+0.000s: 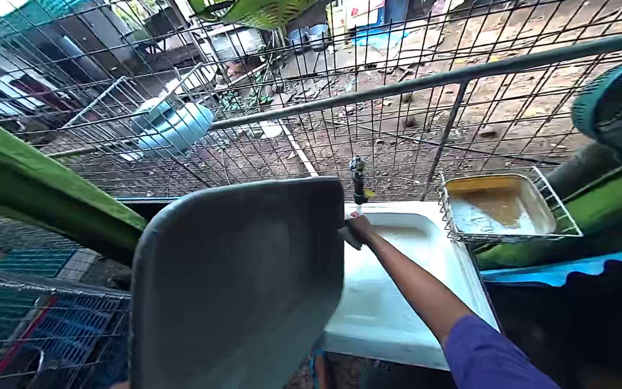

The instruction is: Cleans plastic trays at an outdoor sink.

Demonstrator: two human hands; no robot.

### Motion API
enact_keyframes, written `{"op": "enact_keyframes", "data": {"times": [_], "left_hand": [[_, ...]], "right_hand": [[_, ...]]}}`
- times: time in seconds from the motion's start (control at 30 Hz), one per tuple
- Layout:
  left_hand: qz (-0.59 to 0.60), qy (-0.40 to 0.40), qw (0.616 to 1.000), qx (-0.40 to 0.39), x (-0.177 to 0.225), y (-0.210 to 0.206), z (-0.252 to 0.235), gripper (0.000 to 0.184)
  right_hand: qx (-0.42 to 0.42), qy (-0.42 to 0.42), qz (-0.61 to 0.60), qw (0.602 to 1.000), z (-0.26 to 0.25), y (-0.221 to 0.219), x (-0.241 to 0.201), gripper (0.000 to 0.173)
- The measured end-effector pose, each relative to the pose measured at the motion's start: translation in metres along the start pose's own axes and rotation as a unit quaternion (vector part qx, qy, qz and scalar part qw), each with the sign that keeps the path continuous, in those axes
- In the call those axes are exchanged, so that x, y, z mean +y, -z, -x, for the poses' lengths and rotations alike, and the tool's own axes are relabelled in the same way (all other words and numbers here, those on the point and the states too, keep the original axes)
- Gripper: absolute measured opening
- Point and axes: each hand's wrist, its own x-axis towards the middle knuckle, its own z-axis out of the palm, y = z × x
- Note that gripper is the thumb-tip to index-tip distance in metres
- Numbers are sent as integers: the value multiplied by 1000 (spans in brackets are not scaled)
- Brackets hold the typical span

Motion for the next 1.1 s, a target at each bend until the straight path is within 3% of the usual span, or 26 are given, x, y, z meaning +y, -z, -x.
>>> {"op": "enact_keyframes", "data": {"times": [0.07,0.17,0.27,0.4,0.5,0.57,0.63,0.7,0.73,0.8,0.93,1.0,1.1], "left_hand": [[46,125,990,49,-28,4,-6,42],[70,304,949,49,-64,-9,-18,35],[94,382,919,26,-104,-37,-27,28],[79,404,910,-49,-151,-84,-43,26],[-58,373,917,-127,-187,-118,-63,16],[-192,342,895,-211,-207,-132,-80,31],[-311,306,846,-306,-218,-142,-95,43],[-366,265,815,-363,-211,-158,-113,59],[-355,238,825,-370,-200,-168,-122,74],[-281,165,878,-351,-165,-194,-142,87],[-69,48,950,-300,-88,-277,-185,75],[-16,9,958,-286,-51,-319,-199,66],[-38,21,952,-302,-14,-366,-208,54]], "right_hand": [[73,7,-119,990,11,20,-2,40],[104,83,-149,980,19,44,-3,42],[141,102,-80,981,26,57,-8,38],[106,81,-8,991,32,58,-23,34],[79,39,52,995,32,58,-28,42],[78,24,75,994,35,64,-21,40],[78,34,105,991,47,84,-15,43],[100,59,115,987,64,122,-12,43],[117,61,114,985,73,146,-10,42],[179,48,105,977,83,194,3,43],[314,-12,64,947,75,254,49,45],[303,-68,83,947,63,261,77,49],[158,-165,204,952,41,250,112,62]]}}
